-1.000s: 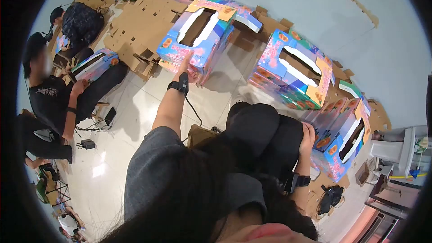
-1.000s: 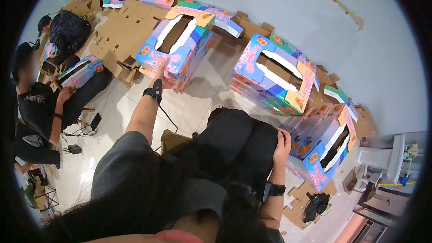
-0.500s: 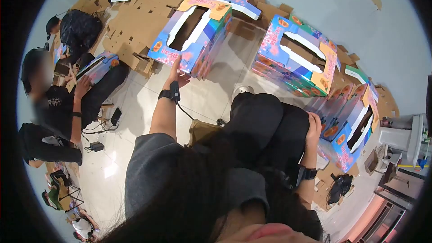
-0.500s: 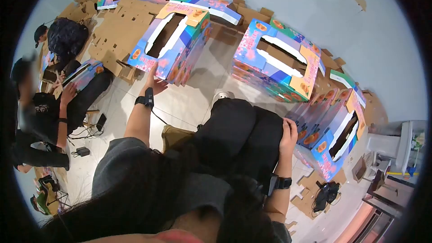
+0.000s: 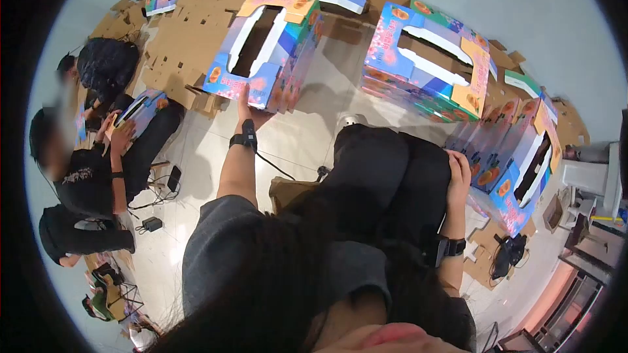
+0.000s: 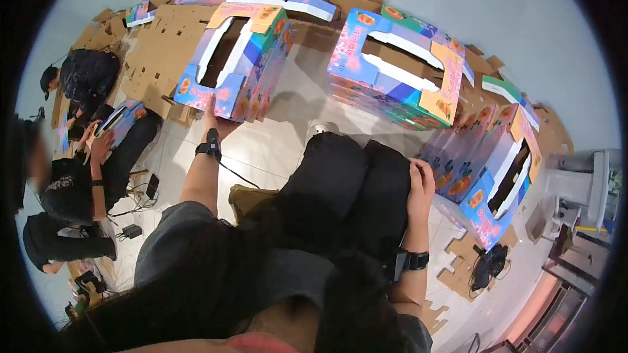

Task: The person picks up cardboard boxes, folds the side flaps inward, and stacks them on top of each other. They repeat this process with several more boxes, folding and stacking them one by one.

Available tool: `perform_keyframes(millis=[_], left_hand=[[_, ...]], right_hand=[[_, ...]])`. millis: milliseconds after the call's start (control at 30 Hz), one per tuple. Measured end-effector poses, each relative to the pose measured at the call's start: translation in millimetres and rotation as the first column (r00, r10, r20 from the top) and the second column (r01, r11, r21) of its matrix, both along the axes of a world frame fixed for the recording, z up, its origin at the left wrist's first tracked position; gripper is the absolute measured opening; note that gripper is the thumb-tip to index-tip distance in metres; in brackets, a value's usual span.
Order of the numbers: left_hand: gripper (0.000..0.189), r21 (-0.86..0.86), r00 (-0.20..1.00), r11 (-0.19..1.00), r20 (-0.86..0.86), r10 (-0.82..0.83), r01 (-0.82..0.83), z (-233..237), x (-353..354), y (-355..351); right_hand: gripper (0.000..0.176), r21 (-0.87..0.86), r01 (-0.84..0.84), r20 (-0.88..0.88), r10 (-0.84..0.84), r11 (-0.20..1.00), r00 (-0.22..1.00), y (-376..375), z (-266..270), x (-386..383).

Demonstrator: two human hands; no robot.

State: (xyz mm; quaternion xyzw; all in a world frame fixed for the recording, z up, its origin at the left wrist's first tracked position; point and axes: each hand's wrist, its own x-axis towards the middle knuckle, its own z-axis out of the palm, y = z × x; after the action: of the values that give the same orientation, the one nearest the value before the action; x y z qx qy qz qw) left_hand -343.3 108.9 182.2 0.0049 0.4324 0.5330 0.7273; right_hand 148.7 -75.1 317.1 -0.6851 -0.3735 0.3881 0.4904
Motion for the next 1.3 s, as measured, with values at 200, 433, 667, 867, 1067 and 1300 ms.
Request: perform_keyframes(millis=[200, 433, 667, 867, 1067, 1300], left_hand=[[0.078, 0.066, 0.999, 0.997, 0.002, -0.032, 0.032, -3.2, -1.0, 7.4], [0.072, -0.318, 0.971, 0.918, -0.104, 0.213, -0.236, -5.3, -25.0, 14.7], [0.079, -0.35, 0.977, 0.913, -0.096, 0.189, -0.211, -27.8, -42.8, 15.8], [0.069, -0.255, 0.982, 0.949, 0.001, 0.189, -0.183, -8.6, -28.7, 13.9], [0.066, -0.025, 0.954, 0.954, -0.045, 0.297, -0.298, 18.0, -2.2, 17.5], [0.058, 0.02, 0.966, 0.969, -0.078, 0.247, -0.246, 54.2, 8.2, 5.5]], right_hand=[[0.018, 0.007, -0.011, -0.016, 0.011, 1.0, 1.0, 1.8, -3.1, 2.1], [0.019, -0.006, -0.013, -0.081, 0.012, 1.0, 0.997, 5.3, 2.9, -1.9], [0.018, -0.029, 0.012, -0.057, -0.014, 1.0, 0.998, 4.3, 4.8, -3.4], [0.017, 0.016, 0.031, -0.09, -0.03, 0.999, 0.996, -4.0, -10.4, 0.1], [0.018, 0.054, 0.052, 0.08, -0.056, 0.997, 0.995, -4.7, -12.6, -1.1], [0.02, 0.105, 0.076, 0.214, -0.097, 0.992, 0.972, -13.7, -12.4, 1.8]])
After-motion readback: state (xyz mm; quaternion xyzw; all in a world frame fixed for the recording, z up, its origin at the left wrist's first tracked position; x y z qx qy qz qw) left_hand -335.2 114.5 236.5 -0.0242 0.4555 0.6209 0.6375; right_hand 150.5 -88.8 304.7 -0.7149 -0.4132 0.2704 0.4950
